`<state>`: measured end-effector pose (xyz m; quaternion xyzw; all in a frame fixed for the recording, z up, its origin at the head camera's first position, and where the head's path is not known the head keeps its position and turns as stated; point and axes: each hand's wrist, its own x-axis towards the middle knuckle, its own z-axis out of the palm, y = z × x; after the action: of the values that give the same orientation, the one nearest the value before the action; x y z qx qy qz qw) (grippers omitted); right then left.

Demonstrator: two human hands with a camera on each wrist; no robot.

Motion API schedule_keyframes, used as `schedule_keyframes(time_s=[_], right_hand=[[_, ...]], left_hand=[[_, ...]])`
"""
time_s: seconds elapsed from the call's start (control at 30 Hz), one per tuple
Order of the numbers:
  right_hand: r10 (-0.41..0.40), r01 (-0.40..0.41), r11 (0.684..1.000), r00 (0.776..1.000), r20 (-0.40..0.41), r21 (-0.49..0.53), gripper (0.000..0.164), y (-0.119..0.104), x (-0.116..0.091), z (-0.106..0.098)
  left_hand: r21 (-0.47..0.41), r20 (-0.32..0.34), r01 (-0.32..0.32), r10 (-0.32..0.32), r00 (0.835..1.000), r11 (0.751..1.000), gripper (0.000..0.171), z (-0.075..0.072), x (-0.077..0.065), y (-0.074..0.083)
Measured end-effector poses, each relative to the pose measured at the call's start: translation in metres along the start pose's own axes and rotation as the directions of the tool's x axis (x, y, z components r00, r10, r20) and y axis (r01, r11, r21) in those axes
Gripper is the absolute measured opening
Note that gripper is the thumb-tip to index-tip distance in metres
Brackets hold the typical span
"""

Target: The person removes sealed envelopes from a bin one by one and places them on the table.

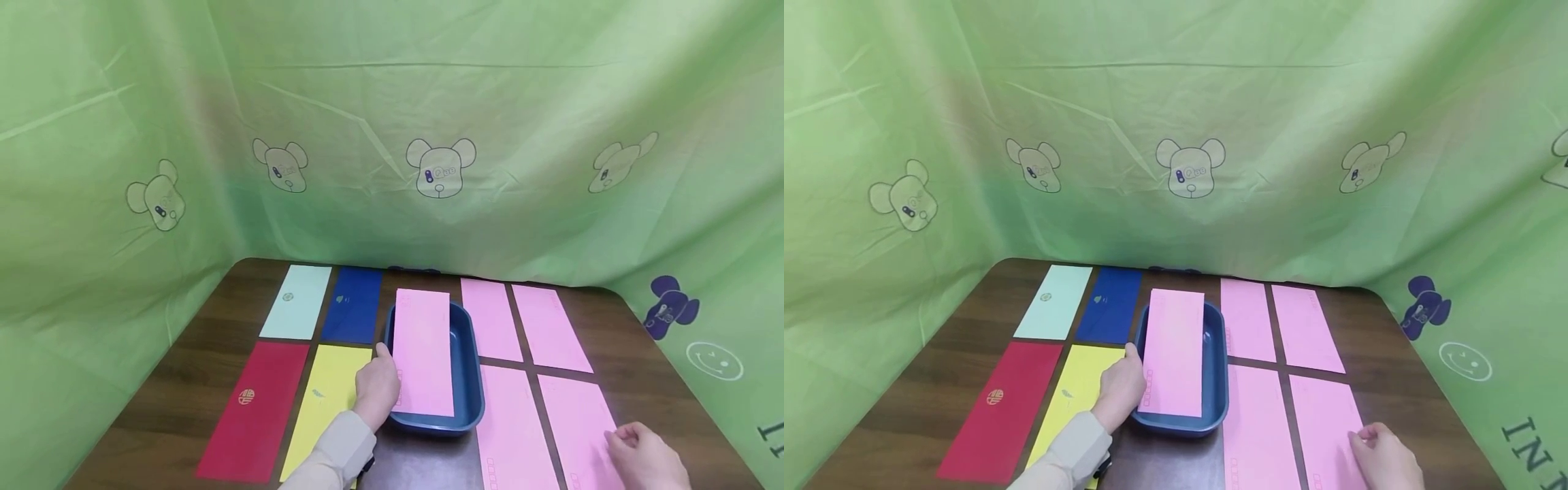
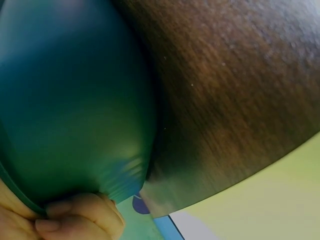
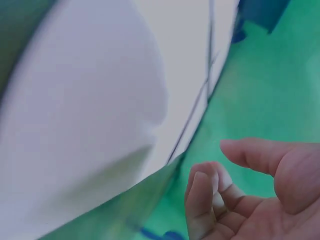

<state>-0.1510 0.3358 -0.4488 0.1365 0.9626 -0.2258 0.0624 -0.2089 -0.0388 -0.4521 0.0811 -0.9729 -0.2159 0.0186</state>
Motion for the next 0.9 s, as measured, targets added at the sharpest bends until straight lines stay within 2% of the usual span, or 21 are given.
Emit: schedule_keyframes(time_s=[0.13,0.27,0.47,0.53,0.67,0.77,0.9], right_hand=[[-0.089,0.091,0.996,0.994,-0.07,0.024,0.032,-0.032,-0.002,0.003],[-0.18,0.191,0.98,0.971,-0.157,0.058,0.023,-0.068,-0.003,0.006],[-0.261,0.298,0.944,0.935,-0.239,0.139,0.017,-0.121,-0.006,0.014],[-0.266,0.315,0.931,0.932,-0.248,0.183,0.016,-0.137,-0.008,0.018],[-0.285,0.363,0.898,0.91,-0.301,0.248,0.013,-0.166,-0.01,0.031],[-0.322,0.412,0.874,0.888,-0.33,0.257,0.011,-0.185,-0.012,0.046],[-0.387,0.465,0.854,0.867,-0.314,0.232,0.009,-0.203,-0.012,0.068]], left_hand=[[0.018,0.003,0.004,-0.004,1.0,1.0,0.023,0.0,0.0,0.001],[0.041,0.0,0.008,-0.008,1.0,0.999,0.024,0.001,0.0,0.0],[0.027,-0.004,0.021,-0.021,1.0,0.999,0.022,0.002,0.001,0.0],[0.012,-0.003,0.031,-0.031,1.0,0.999,0.022,0.002,0.001,0.0],[0.003,-0.007,0.021,-0.021,1.0,1.0,0.023,0.003,0.0,-0.001],[0.008,-0.016,0.007,-0.007,1.0,1.0,0.023,0.005,0.0,-0.002],[0.019,-0.021,-0.001,0.001,1.0,1.0,0.024,0.006,0.0,-0.003]])
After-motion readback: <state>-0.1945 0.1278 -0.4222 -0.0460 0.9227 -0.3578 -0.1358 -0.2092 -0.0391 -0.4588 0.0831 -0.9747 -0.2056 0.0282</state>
